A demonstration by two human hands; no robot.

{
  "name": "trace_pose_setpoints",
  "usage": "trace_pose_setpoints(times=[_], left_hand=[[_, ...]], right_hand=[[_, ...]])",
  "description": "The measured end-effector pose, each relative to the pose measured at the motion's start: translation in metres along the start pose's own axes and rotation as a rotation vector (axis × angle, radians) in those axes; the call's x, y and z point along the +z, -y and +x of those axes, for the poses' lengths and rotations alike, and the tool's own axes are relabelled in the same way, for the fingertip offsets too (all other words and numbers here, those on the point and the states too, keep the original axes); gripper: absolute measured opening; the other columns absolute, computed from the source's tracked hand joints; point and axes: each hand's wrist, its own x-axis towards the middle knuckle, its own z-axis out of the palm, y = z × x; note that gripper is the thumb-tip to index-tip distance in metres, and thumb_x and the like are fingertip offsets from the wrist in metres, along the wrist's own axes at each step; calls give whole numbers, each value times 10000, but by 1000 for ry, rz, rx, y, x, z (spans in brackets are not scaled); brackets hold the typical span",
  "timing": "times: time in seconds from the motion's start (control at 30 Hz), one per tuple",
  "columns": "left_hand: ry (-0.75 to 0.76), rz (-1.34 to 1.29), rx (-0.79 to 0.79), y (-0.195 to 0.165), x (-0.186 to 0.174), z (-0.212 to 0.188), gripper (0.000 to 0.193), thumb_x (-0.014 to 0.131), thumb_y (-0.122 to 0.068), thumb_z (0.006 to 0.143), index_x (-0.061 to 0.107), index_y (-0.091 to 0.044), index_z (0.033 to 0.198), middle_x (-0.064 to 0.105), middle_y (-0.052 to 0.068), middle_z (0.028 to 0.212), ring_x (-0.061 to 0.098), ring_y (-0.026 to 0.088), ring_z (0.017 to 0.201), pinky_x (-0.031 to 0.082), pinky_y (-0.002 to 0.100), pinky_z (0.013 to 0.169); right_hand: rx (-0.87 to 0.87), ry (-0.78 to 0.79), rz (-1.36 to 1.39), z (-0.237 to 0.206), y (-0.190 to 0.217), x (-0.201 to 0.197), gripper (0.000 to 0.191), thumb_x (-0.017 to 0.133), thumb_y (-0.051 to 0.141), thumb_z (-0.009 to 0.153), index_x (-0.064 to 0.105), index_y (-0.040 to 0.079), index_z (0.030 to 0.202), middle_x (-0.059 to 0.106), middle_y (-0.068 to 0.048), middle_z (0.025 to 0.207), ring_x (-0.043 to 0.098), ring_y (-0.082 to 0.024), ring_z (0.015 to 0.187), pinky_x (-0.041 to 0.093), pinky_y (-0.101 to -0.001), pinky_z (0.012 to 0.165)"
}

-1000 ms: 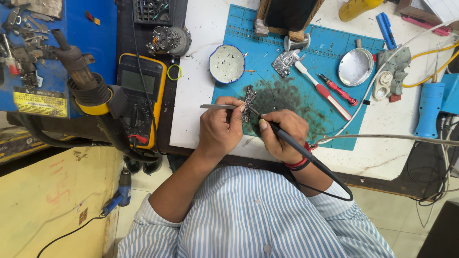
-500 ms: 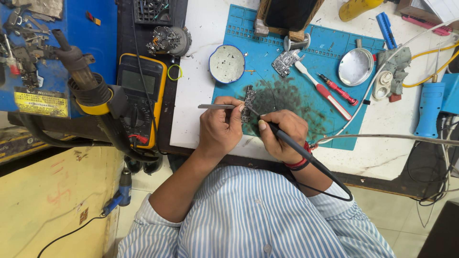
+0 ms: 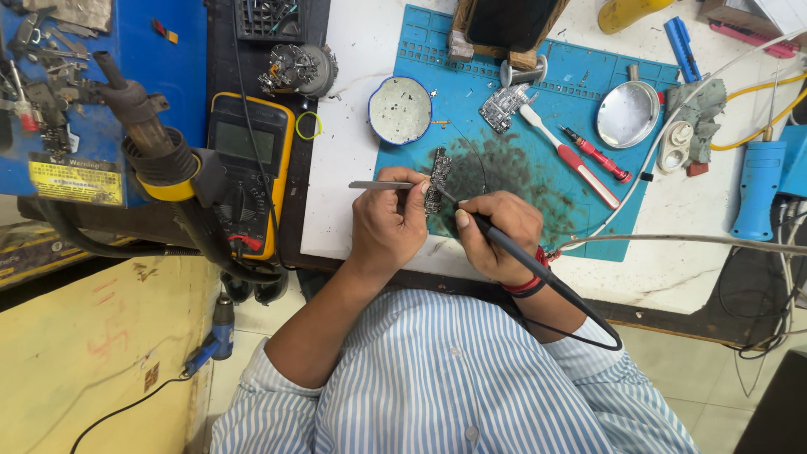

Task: The person uses a soldering iron and tweezers to apply solder to a small circuit board. They repeatedly heat and adjust components on the board while working at a cluttered electronics repair bench.

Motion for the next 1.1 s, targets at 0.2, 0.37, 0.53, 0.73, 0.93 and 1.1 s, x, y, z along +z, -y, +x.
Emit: trace_pose_setpoints(times=[0.2, 0.37, 0.53, 0.73, 0.93, 1.1], left_hand=[[0, -3, 13, 1, 0, 0, 70, 680, -48, 1009, 620, -22, 1035, 712, 89, 840, 732, 170, 695, 567, 295, 622], [-1, 4, 0, 0, 0, 0, 73, 686, -47, 1006, 621, -22, 1028, 710, 87, 827, 733, 171, 689, 564, 296, 617], [-5, -3, 12, 0, 0, 0, 73, 681, -44, 1006, 619, -20, 1035, 710, 89, 833, 732, 173, 691, 563, 296, 618], [-7, -4, 9, 0, 0, -1, 74, 683, -46, 1008, 617, -22, 1033, 707, 87, 824, 732, 174, 692, 566, 298, 624], [-10, 7, 19, 0, 0, -1, 75, 687, -46, 1005, 620, -24, 1033, 712, 96, 837, 734, 180, 700, 569, 301, 628], [-1, -1, 1, 0, 0, -1, 73, 682, -45, 1008, 619, -24, 1038, 709, 89, 819, 733, 171, 689, 567, 297, 620]], right_hand=[[-5, -2, 9, 0, 0, 1, 105, 737, -8, 880, 657, 11, 945, 698, -109, 811, 686, -249, 686, 526, -334, 640], [0, -3, -5, 0, 0, 0, 108, 742, -11, 881, 659, 12, 946, 696, -111, 811, 687, -252, 687, 523, -335, 639], [-24, 5, 18, 0, 0, 0, 108, 731, -19, 878, 649, 13, 941, 705, -109, 821, 687, -251, 688, 530, -339, 645], [-5, -6, 2, -1, 0, 1, 113, 736, -15, 874, 650, 13, 942, 707, -116, 828, 695, -254, 697, 531, -338, 642], [3, -5, -14, -1, 1, 0, 113, 741, -16, 875, 656, 9, 945, 696, -114, 810, 686, -257, 686, 522, -344, 636], [-9, 9, 7, 0, 1, -1, 105, 732, -18, 872, 654, 13, 934, 702, -113, 815, 686, -255, 688, 523, -339, 637]])
